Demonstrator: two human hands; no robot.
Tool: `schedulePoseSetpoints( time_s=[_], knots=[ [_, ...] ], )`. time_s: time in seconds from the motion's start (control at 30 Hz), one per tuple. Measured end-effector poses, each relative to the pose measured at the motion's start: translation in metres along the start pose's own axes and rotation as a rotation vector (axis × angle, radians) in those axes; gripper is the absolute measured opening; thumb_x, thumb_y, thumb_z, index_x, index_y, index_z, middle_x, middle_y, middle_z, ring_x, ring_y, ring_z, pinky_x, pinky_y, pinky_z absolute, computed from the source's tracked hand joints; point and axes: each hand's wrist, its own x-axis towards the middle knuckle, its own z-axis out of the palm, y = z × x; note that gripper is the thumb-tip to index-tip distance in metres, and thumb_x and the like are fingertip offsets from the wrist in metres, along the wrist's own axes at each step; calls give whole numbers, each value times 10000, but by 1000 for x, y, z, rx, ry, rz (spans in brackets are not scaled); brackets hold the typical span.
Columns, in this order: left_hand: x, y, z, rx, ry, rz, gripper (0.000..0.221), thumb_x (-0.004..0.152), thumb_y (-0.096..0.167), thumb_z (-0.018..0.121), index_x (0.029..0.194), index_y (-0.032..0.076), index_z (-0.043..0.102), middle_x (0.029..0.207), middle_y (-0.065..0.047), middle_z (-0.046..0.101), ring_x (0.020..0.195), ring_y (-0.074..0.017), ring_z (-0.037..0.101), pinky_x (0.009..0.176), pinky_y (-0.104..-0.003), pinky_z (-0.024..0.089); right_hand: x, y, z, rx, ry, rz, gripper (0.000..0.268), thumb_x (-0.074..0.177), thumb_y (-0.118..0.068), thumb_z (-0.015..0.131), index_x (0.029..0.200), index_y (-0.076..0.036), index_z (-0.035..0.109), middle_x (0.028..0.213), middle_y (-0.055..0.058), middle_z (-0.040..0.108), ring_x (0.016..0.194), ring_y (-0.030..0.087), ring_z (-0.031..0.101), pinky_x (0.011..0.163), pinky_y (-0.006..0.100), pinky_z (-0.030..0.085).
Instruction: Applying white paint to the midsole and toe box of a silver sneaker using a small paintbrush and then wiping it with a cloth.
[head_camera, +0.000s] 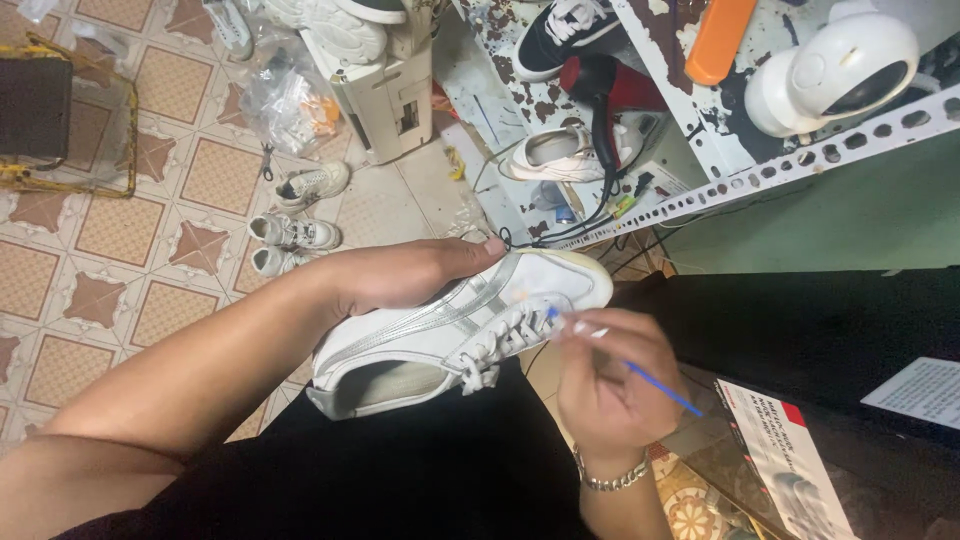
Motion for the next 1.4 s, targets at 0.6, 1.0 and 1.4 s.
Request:
schedulePoseSetpoints(
  time_s=[0.6, 1.0, 1.4],
  knots=[
    [34, -52, -60, -676, 210, 183, 640, 1072, 557, 322, 1241, 26, 638, 1054, -156, 719, 884, -222, 709, 841, -382, 576, -30, 56, -13, 14, 385, 214, 421, 1148, 86, 634, 1500, 70, 403, 1134, 224, 670, 850, 236, 689, 770, 299, 586],
    [-1, -121, -113, -1012, 360, 304, 553, 968, 420, 518, 1323, 1, 578, 1135, -196, 732, 969, -311, 732, 892, -441, 584, 44, 67, 39, 67, 296, 524, 544, 1015, -3, 613, 1527, 75, 449, 988, 105, 663, 815, 117, 626, 730, 231, 525],
    [24, -365, -295, -517, 688, 367, 811, 845, 233, 665, 1580, 18, 401, 1461, -169, 587, 1332, -280, 540, 1092, -409, 360, 217, 160, 43, -593, 5, 565, 569, 897, -185, 725, 1387, 54, 564, 911, 228, 750, 828, 282, 742, 762, 375, 576]
  ],
)
